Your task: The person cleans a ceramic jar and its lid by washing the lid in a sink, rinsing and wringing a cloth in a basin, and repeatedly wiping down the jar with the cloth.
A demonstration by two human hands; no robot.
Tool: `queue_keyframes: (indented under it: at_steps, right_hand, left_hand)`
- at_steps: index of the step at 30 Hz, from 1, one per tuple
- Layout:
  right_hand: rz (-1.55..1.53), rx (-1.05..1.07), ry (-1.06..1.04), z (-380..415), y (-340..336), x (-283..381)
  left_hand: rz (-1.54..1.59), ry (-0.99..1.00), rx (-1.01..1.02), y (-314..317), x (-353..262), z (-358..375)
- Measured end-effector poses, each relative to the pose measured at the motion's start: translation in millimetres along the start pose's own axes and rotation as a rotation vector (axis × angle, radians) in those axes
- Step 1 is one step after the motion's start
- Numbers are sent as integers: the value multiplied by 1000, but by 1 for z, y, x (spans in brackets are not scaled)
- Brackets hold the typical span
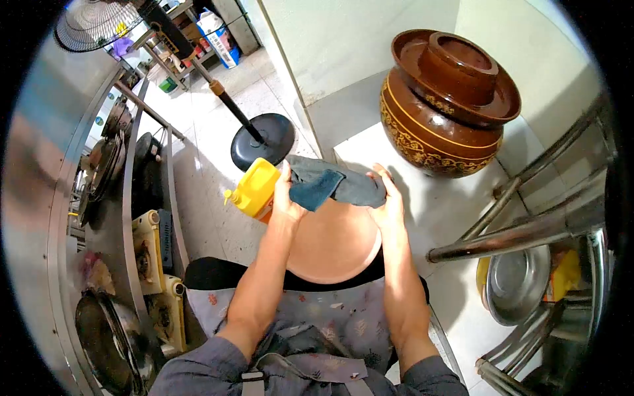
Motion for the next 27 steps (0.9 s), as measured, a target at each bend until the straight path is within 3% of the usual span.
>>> queue_keyframes:
  at_steps: [6,8,9,10,12,16,17,21,22,23,25,27]
  right_hand:
    - [61,211,88,18,32,4]
    - [354,442,127,30,62,-2]
    - [586,476,144,32,64,-6]
    - [716,331,223,30,48,-13]
    - [768,503,226,49,64,-13]
    - [361,426,173,67,75,21]
    - [238,411,156,81,99,35]
    - [307,182,-231,91,151,110]
    - [365,311,-326,96,173,135]
    - [416,110,-467,106,183,159]
    - [681,264,-798,129,256,201]
    - [995,199,-1075,149,303,230]
  left_hand:
    - [-375,42,-91,87,-39,10]
    - [-690,7,-68,116,-44,14]
    - [-697,3,-30,133,-41,14]
    - [-770,34,88,153,-39,13]
    - [-872,116,113,189,-44,21]
    - [-883,95,243,219,-64,16]
    - [-825,112,147,216,-71,9]
    - [-934,345,157,274,-105,1]
    - [-935,368,164,294,-112,1]
    - [-892,408,215,320,-118,1]
    - [-819,513,356,379,-128,7]
    - [-766,609,485,431,-132,19]
Point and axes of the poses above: each hand's wrist, its own z-axis away from the middle knuckle, its own y-axis out of the palm, x = y × z, the point moved 10 cm from there along -z, towards the middle knuckle, and after that the axes turned 8 degrees about -z, right-handed, at the moved point
